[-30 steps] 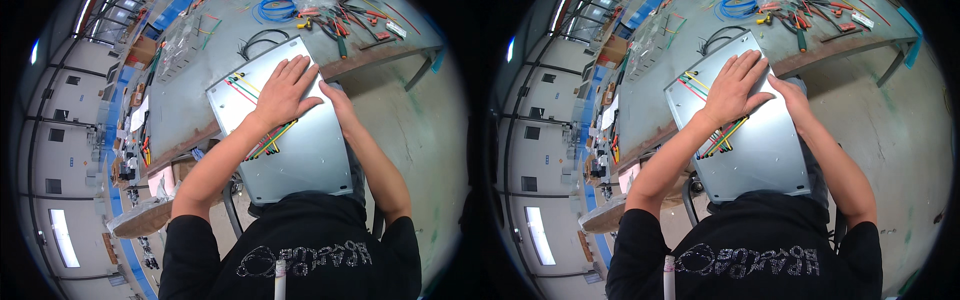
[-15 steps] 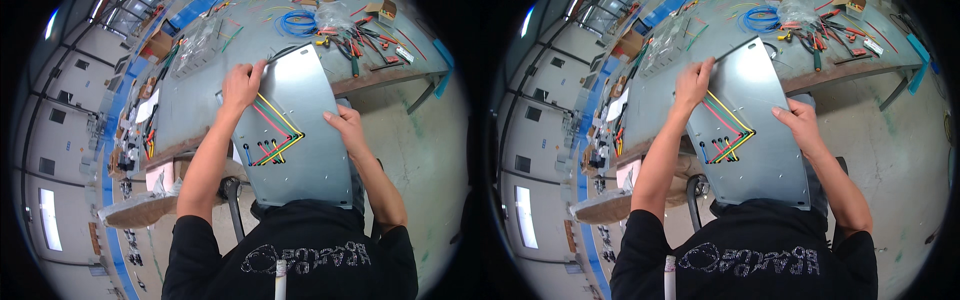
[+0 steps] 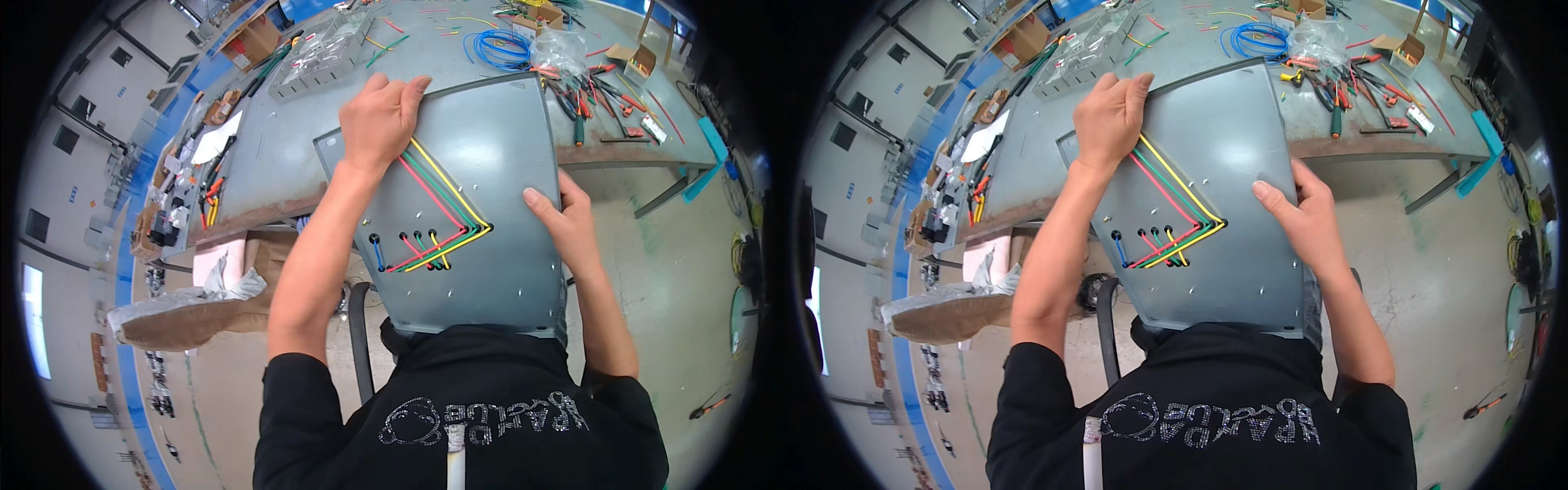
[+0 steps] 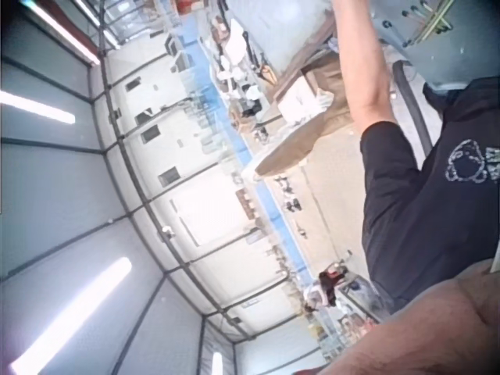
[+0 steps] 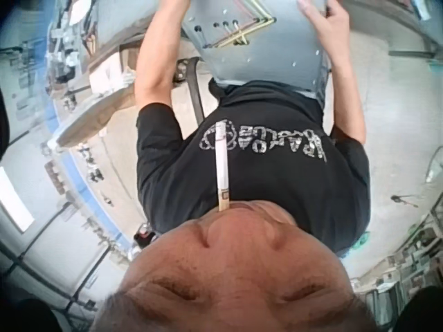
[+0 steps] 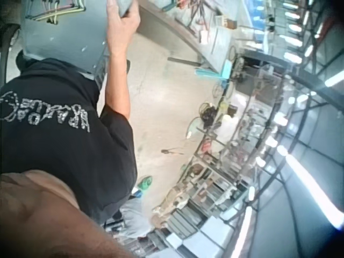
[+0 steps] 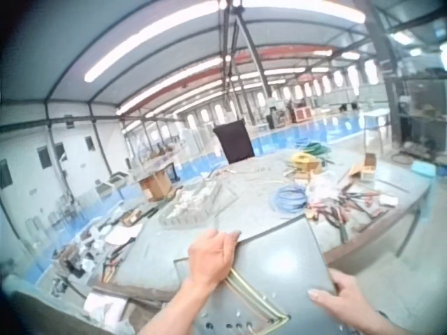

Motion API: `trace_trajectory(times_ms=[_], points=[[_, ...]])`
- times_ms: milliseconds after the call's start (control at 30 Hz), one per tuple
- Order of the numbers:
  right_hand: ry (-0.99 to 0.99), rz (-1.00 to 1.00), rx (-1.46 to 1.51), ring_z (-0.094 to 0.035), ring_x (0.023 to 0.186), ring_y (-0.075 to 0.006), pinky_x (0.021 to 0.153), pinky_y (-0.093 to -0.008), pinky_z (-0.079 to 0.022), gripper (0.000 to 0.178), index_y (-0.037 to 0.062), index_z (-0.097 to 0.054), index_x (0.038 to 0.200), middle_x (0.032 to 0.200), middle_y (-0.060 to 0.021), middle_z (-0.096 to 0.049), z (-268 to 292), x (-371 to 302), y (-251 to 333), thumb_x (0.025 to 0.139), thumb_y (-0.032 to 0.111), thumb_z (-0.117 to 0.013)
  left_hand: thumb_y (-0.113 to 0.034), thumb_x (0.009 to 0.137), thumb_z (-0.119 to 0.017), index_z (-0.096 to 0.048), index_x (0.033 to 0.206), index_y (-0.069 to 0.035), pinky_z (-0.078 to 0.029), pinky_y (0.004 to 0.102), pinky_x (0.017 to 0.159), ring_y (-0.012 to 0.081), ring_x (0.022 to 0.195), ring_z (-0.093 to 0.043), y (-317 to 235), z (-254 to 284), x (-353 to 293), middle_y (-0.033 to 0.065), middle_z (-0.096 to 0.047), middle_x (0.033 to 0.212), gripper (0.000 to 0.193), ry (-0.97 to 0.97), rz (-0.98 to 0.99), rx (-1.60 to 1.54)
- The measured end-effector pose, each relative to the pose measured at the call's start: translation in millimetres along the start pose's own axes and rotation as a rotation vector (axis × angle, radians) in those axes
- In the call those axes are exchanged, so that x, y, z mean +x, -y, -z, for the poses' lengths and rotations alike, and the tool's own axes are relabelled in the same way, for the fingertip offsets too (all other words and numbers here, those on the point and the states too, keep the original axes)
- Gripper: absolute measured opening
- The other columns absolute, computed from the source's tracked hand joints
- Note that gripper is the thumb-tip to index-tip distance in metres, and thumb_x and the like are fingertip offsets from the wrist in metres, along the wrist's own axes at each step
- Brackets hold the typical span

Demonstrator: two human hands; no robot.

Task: The person routes colored wires through holes in a metal electrical enclosure and connects them to terminals on a circuit breaker and other components. They use pliers to strip wire ends and a screwdriver to tighten connections.

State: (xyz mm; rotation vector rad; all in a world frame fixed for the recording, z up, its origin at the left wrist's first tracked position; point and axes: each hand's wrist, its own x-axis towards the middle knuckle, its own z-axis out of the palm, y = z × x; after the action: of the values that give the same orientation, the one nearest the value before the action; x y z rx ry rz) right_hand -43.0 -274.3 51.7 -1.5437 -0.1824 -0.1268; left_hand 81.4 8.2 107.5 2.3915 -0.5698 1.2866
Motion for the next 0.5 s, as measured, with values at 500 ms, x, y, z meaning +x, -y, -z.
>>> trace_trajectory(times_ms=[500], points=[[1.025, 1.208, -0.640, -0.061, 0.104, -0.0324, 0.095, -0.0443, -0.050, 0.046, 0.0060, -0.070, 0.078, 0.097, -0.0115, -0.061, -103.1, 58.6, -6.4, 0.085, 0.050, -0.080, -0.056, 0.100, -0.069, -0.067, 0.061, -0.010, -0.044, 0.0471, 0.047, 0.0349, 0.053, -0.059, -22.1, -33.4, 12.5, 0.0094, -0.057, 0.065, 0.061, 0.038, -0.170, -0.085]])
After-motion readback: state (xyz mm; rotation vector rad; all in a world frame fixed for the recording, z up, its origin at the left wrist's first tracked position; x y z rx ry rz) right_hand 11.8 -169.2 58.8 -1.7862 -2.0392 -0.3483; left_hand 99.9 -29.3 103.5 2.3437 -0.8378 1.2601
